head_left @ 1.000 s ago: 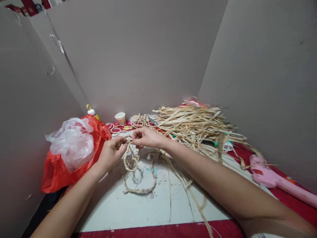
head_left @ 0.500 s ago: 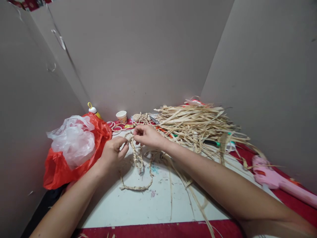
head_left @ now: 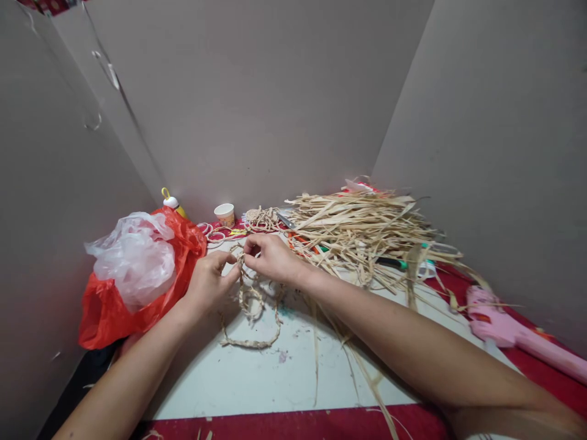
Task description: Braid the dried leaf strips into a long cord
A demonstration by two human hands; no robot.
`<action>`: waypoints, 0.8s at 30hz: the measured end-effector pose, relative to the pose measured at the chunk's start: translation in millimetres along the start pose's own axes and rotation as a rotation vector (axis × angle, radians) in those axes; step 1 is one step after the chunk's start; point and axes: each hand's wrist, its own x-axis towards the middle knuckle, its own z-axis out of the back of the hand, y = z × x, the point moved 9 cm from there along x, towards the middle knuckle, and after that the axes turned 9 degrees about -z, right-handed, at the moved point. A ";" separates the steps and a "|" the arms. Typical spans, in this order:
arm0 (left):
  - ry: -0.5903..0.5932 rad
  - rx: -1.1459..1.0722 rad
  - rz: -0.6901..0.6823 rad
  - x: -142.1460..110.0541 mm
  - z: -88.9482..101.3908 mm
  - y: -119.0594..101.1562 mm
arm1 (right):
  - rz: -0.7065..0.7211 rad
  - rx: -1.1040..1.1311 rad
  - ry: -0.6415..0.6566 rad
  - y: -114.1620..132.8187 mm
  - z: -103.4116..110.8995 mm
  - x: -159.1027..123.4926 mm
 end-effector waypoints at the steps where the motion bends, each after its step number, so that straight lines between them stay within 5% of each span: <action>1: 0.004 0.026 -0.021 0.2 -0.1 -2.0 | 0.006 -0.015 -0.010 1.3 0.2 -1.2; 7: 0.047 0.130 -0.188 -0.6 -3.7 -10.9 | -0.016 0.052 -0.058 -3.7 -0.6 -1.0; 11: -0.023 0.119 -0.223 -0.8 3.4 -12.1 | -0.077 0.185 -0.058 -12.7 1.3 3.3; 18: -0.252 -0.462 0.289 -4.4 13.1 28.3 | -0.404 0.828 0.158 -26.2 -12.7 3.3; 24: -0.356 -0.857 0.515 -7.9 0.2 41.3 | -0.534 1.084 0.207 -29.7 -19.8 0.0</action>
